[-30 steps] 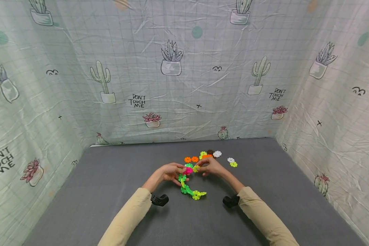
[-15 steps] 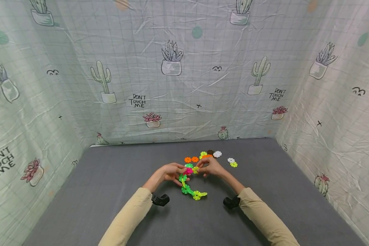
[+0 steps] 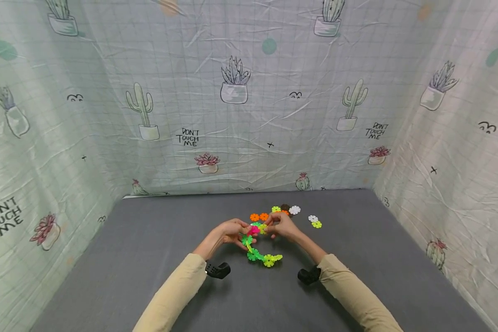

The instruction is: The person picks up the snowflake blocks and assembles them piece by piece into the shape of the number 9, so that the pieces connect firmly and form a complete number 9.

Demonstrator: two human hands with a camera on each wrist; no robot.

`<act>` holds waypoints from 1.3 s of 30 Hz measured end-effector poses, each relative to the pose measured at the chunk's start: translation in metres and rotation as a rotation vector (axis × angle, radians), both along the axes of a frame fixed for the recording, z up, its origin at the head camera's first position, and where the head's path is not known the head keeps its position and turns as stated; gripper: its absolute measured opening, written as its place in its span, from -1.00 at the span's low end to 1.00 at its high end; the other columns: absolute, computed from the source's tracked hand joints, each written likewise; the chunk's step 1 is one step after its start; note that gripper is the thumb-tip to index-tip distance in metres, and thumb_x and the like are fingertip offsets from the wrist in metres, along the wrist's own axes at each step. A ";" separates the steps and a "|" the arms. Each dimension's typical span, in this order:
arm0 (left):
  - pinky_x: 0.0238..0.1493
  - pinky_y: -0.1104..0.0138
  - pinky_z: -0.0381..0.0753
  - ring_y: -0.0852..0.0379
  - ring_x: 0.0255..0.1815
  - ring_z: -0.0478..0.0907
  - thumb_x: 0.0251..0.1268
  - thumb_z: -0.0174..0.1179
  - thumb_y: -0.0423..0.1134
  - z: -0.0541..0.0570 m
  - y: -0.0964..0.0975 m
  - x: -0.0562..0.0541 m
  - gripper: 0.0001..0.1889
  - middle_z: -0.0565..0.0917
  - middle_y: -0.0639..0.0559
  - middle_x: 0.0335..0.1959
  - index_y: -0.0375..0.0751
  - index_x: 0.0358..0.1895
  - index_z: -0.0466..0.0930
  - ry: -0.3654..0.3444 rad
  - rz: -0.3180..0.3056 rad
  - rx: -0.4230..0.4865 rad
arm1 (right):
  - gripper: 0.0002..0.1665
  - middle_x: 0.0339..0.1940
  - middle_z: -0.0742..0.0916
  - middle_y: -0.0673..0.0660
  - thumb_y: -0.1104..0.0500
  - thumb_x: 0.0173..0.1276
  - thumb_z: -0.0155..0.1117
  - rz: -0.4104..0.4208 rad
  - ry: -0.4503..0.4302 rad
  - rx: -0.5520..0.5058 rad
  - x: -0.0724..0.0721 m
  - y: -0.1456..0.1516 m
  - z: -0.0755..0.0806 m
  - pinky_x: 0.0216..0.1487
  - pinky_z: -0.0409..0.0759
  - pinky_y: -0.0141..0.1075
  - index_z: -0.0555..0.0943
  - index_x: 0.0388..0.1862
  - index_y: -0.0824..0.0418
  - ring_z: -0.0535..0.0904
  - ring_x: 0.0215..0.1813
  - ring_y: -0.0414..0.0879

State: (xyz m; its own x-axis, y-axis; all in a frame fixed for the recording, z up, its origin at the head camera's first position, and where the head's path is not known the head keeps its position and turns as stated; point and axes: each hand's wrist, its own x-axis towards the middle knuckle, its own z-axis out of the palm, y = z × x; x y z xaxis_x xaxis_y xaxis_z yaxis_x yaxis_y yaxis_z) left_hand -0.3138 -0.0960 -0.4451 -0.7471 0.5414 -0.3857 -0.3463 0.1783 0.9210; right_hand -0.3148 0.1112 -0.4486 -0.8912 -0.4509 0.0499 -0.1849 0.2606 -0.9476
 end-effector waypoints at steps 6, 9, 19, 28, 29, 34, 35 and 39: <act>-0.08 -0.09 0.48 0.12 -0.26 0.62 0.41 -0.23 -0.34 0.002 0.001 0.001 -0.65 0.41 -0.41 0.13 -0.48 0.14 0.32 -0.007 0.016 -0.014 | -0.94 -0.47 0.57 0.33 0.47 0.11 0.19 -0.014 0.003 -0.036 0.005 -0.002 0.003 -0.36 0.52 0.14 0.50 -0.47 0.39 0.56 -0.26 0.38; -0.10 -0.08 0.49 0.11 -0.25 0.62 0.41 -0.22 -0.34 0.003 0.001 0.002 -0.64 0.39 -0.42 0.13 -0.47 0.15 0.30 -0.004 0.011 -0.019 | -0.90 -0.46 0.56 0.37 0.48 0.10 0.18 -0.018 0.011 -0.050 0.006 -0.003 0.002 -0.35 0.49 0.18 0.51 -0.51 0.34 0.55 -0.26 0.41; -0.11 -0.08 0.50 0.01 -0.13 0.60 0.40 -0.21 -0.33 0.007 0.001 0.000 -0.64 0.38 -0.40 0.15 -0.48 0.16 0.30 -0.007 -0.046 -0.019 | -0.92 -0.53 0.58 0.09 0.41 0.09 0.25 -0.007 -0.011 -0.031 -0.011 0.003 -0.013 -0.44 0.54 0.08 0.53 -0.49 0.30 0.58 -0.29 0.34; -0.07 -0.06 0.49 0.07 -0.18 0.62 0.41 -0.17 -0.17 0.007 -0.007 -0.005 -0.57 0.38 -0.36 0.18 -0.32 0.24 0.20 -0.074 -0.175 0.037 | -0.76 -0.33 0.69 0.27 0.28 0.16 0.24 0.119 -0.025 0.082 -0.020 0.009 -0.008 -0.38 0.57 0.03 0.59 -0.20 0.40 0.58 -0.19 0.28; -0.07 -0.06 0.49 0.08 -0.20 0.62 0.41 -0.18 -0.14 0.007 -0.007 -0.005 -0.55 0.41 -0.34 0.15 -0.32 0.25 0.18 -0.084 -0.189 0.050 | -0.75 -0.29 0.69 0.30 0.29 0.18 0.21 0.132 -0.032 0.082 -0.020 0.009 -0.007 -0.36 0.57 0.05 0.58 -0.17 0.40 0.57 -0.16 0.31; -0.05 -0.05 0.49 0.12 -0.24 0.63 0.41 -0.19 -0.11 0.008 -0.005 -0.003 -0.50 0.45 -0.22 0.13 -0.36 0.29 0.12 -0.133 -0.219 0.065 | -0.71 -0.20 0.68 0.34 0.26 0.25 0.14 0.183 -0.039 0.085 -0.023 0.009 -0.004 -0.33 0.55 0.09 0.58 -0.07 0.36 0.54 -0.10 0.33; -0.06 -0.04 0.50 0.12 -0.25 0.63 0.41 -0.18 -0.13 0.007 -0.004 -0.002 -0.51 0.45 -0.22 0.14 -0.35 0.29 0.13 -0.140 -0.207 0.061 | -0.71 -0.20 0.68 0.35 0.24 0.26 0.13 0.193 -0.033 0.091 -0.023 0.010 -0.004 -0.35 0.56 0.06 0.58 -0.06 0.34 0.55 -0.11 0.32; -0.09 0.03 0.54 0.13 -0.27 0.64 0.39 -0.14 -0.14 0.003 -0.004 0.000 -0.55 0.44 -0.18 0.18 -0.31 0.25 0.20 -0.153 -0.144 0.037 | -0.67 -0.17 0.67 0.35 0.17 0.29 0.11 0.163 -0.032 0.132 -0.028 0.016 -0.005 -0.41 0.59 -0.07 0.57 -0.03 0.32 0.62 -0.18 0.14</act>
